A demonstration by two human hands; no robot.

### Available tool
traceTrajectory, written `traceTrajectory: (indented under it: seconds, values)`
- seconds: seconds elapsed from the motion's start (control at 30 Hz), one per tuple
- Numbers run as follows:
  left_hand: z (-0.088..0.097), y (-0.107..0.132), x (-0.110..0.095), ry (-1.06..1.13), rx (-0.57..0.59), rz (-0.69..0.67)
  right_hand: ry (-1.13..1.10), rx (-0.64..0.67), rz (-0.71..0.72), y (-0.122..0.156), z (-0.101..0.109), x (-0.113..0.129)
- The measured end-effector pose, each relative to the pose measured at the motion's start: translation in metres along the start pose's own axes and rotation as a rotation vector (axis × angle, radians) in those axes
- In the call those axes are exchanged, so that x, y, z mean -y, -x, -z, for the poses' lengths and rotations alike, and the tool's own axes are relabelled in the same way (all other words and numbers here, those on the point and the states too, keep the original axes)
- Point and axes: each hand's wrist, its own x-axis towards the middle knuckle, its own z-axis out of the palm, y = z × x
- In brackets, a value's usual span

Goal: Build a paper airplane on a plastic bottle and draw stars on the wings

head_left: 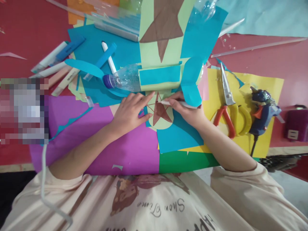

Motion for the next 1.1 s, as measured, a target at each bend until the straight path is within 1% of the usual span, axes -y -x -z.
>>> traceTrajectory:
  seconds: [0.1,0.17,0.4,0.63,0.8,0.87,1.1]
  values:
    - [0.0011,-0.0006,-0.0017,-0.009,0.006,0.015,-0.032,-0.106,-0.038,-0.0004,-0.0004,-0.0013]
    - [0.0016,-0.0008,-0.0024,-0.011,0.012,0.024,-0.048,-0.119,-0.061,-0.0009,-0.0007,-0.0022]
    - [0.0012,-0.0003,-0.0016,-0.013,0.024,0.03,-0.042,-0.1,-0.084,-0.0009,-0.0014,-0.0047]
    - [0.0007,-0.0003,-0.001,0.0,0.02,0.024,-0.019,-0.043,-0.049,-0.0009,-0.0011,-0.003]
    - [-0.0009,-0.0001,0.0007,0.028,0.006,0.015,0.024,0.034,-0.034,-0.0003,-0.0009,0.0011]
    - [-0.0009,-0.0002,0.0007,0.033,0.007,0.015,0.024,0.039,-0.031,-0.0003,-0.001,0.0018]
    - [0.0018,-0.001,-0.0024,0.011,0.028,0.036,-0.04,-0.112,-0.049,-0.0008,-0.0011,-0.0013]
